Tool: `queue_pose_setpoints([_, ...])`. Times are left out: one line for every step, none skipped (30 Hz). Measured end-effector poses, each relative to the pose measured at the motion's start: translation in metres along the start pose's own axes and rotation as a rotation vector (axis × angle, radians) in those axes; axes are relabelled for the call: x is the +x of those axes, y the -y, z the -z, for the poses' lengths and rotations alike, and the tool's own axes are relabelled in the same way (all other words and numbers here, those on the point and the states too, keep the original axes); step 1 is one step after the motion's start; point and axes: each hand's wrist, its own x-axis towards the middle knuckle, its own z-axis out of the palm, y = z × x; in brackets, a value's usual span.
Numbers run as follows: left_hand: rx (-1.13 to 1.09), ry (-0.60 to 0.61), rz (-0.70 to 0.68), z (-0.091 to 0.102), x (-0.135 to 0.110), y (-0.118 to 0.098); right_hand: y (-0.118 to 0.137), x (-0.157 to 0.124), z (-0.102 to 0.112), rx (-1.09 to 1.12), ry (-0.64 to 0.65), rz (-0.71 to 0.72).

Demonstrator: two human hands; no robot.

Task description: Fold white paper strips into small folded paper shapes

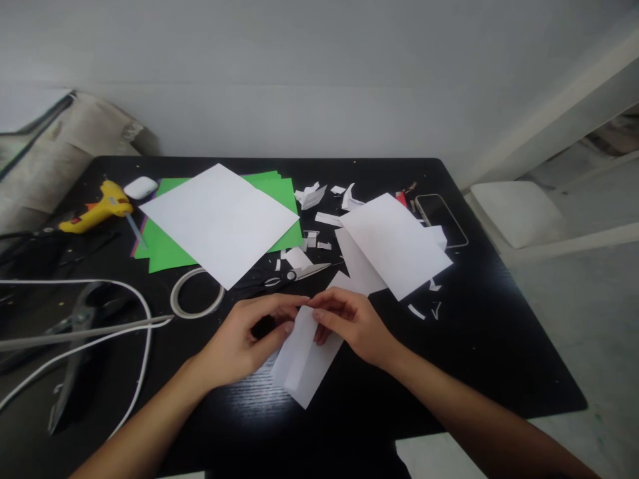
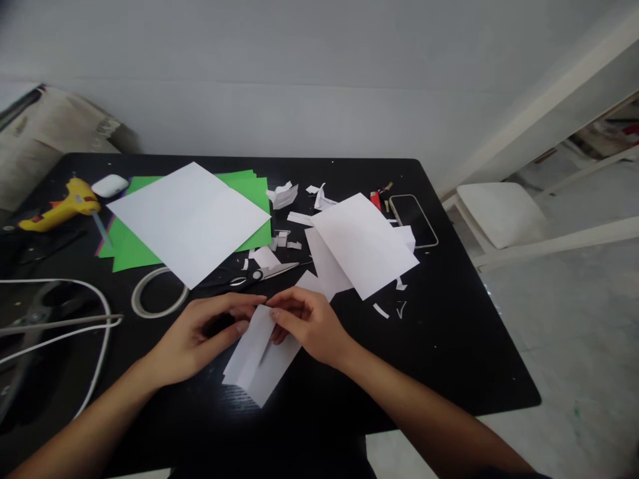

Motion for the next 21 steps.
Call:
queue_pose_setpoints([-0.013,0.01,0.013,0.0,0.0,0.0,0.0,0.0,0.0,0.002,-0.001,-0.003])
queue_pose_setpoints([-0.026,0.018,0.025,-0.001,0.0,0.0,0.0,0.0,0.0,0.006,-0.003,-0.005])
queue_pose_setpoints([-0.041,0.023,0.035,-0.001,0.0,-0.001,-0.001,0.0,0.0,0.011,-0.004,-0.007])
queue_pose_setpoints([-0.057,0.027,0.045,-0.002,0.0,-0.001,-0.001,0.0,-0.001,0.014,-0.003,-0.01])
queue_pose_setpoints([-0.073,0.031,0.054,-0.002,0.0,-0.001,0.0,0.001,-0.001,0.017,-0.002,-0.013])
queue_pose_setpoints([-0.086,0.033,0.062,-0.002,0.001,-0.002,0.0,0.001,-0.001,0.021,-0.003,-0.014])
queue_pose_setpoints([-0.096,0.035,0.068,-0.003,0.001,-0.002,0.0,0.001,-0.001,0.023,-0.005,-0.015])
queue_pose_setpoints([-0.102,0.037,0.072,-0.003,0.001,-0.002,0.0,0.001,-0.001,0.023,-0.008,-0.015])
queue_pose_setpoints([-0.107,0.038,0.074,-0.004,0.001,-0.002,0.0,0.001,-0.001,0.02,-0.01,-0.016])
queue_pose_setpoints([-0.109,0.038,0.073,-0.004,0.001,-0.002,0.0,0.001,-0.001,0.015,-0.013,-0.016])
queue_pose_setpoints([-0.109,0.038,0.073,-0.005,0.002,-0.002,0.0,0.001,0.0,0.007,-0.015,-0.017])
queue_pose_setpoints([-0.109,0.038,0.074,-0.006,0.002,-0.002,-0.001,0.001,0.0,-0.005,-0.016,-0.017])
queue_pose_setpoints([-0.108,0.038,0.077,-0.007,0.002,-0.001,-0.001,0.0,-0.001,-0.019,-0.017,-0.015])
queue_pose_setpoints([-0.106,0.034,0.084,-0.008,0.002,-0.001,-0.002,0.0,-0.001,-0.037,-0.018,-0.012])
queue_pose_setpoints([-0.1,0.025,0.093,-0.009,0.002,0.0,-0.002,-0.001,-0.001,-0.059,-0.018,-0.008])
queue_pose_setpoints([-0.093,0.012,0.105,-0.011,0.003,0.001,-0.003,-0.001,-0.002,-0.084,-0.016,-0.004])
queue_pose_setpoints([-0.088,0.001,0.117,-0.012,0.003,0.001,-0.004,-0.002,-0.002,-0.11,-0.013,0.002])
queue_pose_setpoints([-0.084,-0.008,0.13,-0.013,0.003,0.002,-0.004,-0.002,-0.003,-0.141,-0.011,0.014])
queue_pose_setpoints([-0.081,-0.016,0.143,-0.014,0.004,0.004,-0.004,-0.002,-0.002,-0.184,-0.017,0.039])
queue_pose_setpoints([-0.076,-0.026,0.157,-0.015,0.004,0.005,-0.004,-0.002,-0.001,-0.245,-0.038,0.082])
queue_pose_setpoints([-0.069,-0.036,0.171,-0.015,0.004,0.006,-0.002,-0.002,0.0,-0.32,-0.073,0.144])
